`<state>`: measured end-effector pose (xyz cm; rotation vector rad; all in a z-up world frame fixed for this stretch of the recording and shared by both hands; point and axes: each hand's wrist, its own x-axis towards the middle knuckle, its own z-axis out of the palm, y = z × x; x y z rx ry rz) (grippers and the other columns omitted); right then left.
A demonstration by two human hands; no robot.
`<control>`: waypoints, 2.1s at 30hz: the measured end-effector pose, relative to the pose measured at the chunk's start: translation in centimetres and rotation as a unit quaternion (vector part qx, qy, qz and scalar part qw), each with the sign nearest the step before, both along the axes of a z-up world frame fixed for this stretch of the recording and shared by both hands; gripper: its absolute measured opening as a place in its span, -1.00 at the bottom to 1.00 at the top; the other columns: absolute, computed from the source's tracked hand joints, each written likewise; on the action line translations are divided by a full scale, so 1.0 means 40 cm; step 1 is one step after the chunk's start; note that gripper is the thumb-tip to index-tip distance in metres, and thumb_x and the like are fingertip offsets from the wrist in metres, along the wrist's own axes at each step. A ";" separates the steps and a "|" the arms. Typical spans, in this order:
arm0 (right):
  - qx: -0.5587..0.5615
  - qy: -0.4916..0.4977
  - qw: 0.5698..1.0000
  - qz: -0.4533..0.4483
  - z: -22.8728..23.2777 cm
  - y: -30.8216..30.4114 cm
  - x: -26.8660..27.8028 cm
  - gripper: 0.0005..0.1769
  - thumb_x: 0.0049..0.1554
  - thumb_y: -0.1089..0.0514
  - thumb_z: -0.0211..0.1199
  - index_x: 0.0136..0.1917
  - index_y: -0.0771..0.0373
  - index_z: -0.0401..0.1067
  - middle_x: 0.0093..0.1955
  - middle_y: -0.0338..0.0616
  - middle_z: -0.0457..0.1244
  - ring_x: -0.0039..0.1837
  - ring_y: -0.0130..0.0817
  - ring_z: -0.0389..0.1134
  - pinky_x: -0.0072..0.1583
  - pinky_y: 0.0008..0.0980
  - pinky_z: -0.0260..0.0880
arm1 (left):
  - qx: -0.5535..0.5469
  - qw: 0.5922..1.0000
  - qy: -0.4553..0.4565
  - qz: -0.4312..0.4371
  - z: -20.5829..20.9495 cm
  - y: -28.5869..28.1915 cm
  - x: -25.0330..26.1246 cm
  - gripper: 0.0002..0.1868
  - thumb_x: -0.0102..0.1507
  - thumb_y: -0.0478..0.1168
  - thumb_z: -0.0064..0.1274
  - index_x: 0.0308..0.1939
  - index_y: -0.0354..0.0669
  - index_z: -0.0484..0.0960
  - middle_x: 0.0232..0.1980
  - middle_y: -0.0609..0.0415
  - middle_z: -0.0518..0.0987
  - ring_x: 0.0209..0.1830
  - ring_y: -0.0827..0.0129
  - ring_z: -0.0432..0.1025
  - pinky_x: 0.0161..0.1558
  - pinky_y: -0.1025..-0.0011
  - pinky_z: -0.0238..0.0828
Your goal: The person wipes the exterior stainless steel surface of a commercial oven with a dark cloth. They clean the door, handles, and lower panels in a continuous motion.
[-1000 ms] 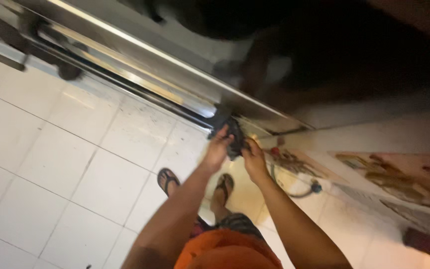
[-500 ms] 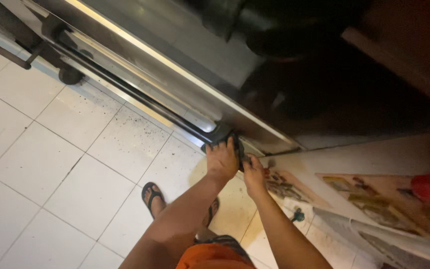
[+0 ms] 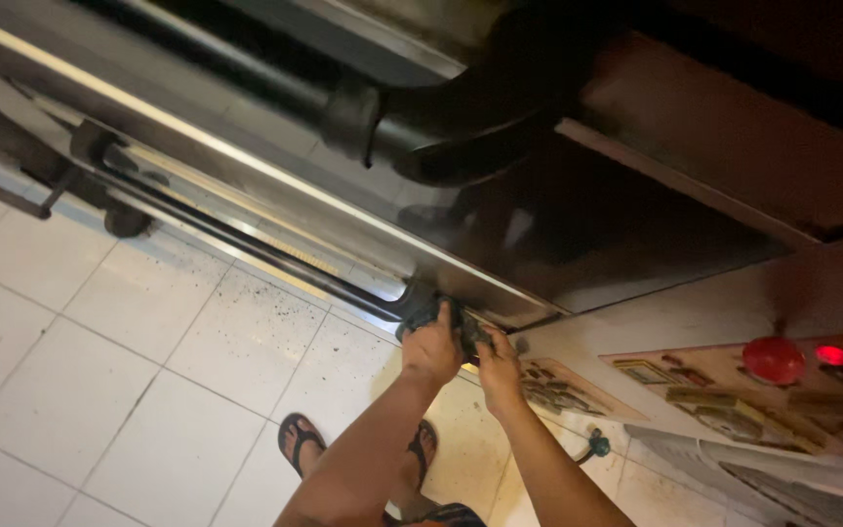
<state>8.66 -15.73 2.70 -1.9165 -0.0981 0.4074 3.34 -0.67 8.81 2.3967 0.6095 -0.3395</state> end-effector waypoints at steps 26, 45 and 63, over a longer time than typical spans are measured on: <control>-0.016 -0.023 1.000 -0.011 0.066 0.094 0.008 -0.63 0.19 0.15 0.21 0.24 0.30 0.46 0.05 0.00 0.40 0.05 -0.22 0.38 0.08 -0.30 0.38 | -0.480 0.601 -0.374 0.518 -0.208 -0.070 0.127 -0.72 0.33 -0.27 -0.05 0.07 -0.37 0.54 0.00 -0.21 0.56 -0.10 0.03 0.50 -0.09 0.07 0.51; -0.033 -0.032 0.999 -0.015 0.091 0.094 -0.001 -0.66 0.17 0.13 0.18 0.18 0.30 0.48 0.09 0.04 0.43 0.14 -0.12 0.43 0.20 -0.29 0.35 | -0.384 0.541 -0.238 0.709 -0.169 -0.060 0.180 -0.61 0.13 -0.28 0.22 0.02 -0.36 0.62 -0.03 -0.08 0.67 -0.16 0.20 0.58 -0.06 0.24 0.54; 0.019 0.056 0.997 -0.055 0.071 0.100 0.020 -0.58 0.18 0.11 0.13 0.25 0.34 0.47 0.19 0.06 0.39 0.21 -0.11 0.36 0.23 -0.28 0.30 | -0.479 0.462 -0.243 0.706 -0.149 -0.060 0.188 -0.66 0.11 -0.33 0.19 -0.04 -0.37 0.65 -0.07 -0.06 0.66 -0.21 0.21 0.56 -0.14 0.22 0.57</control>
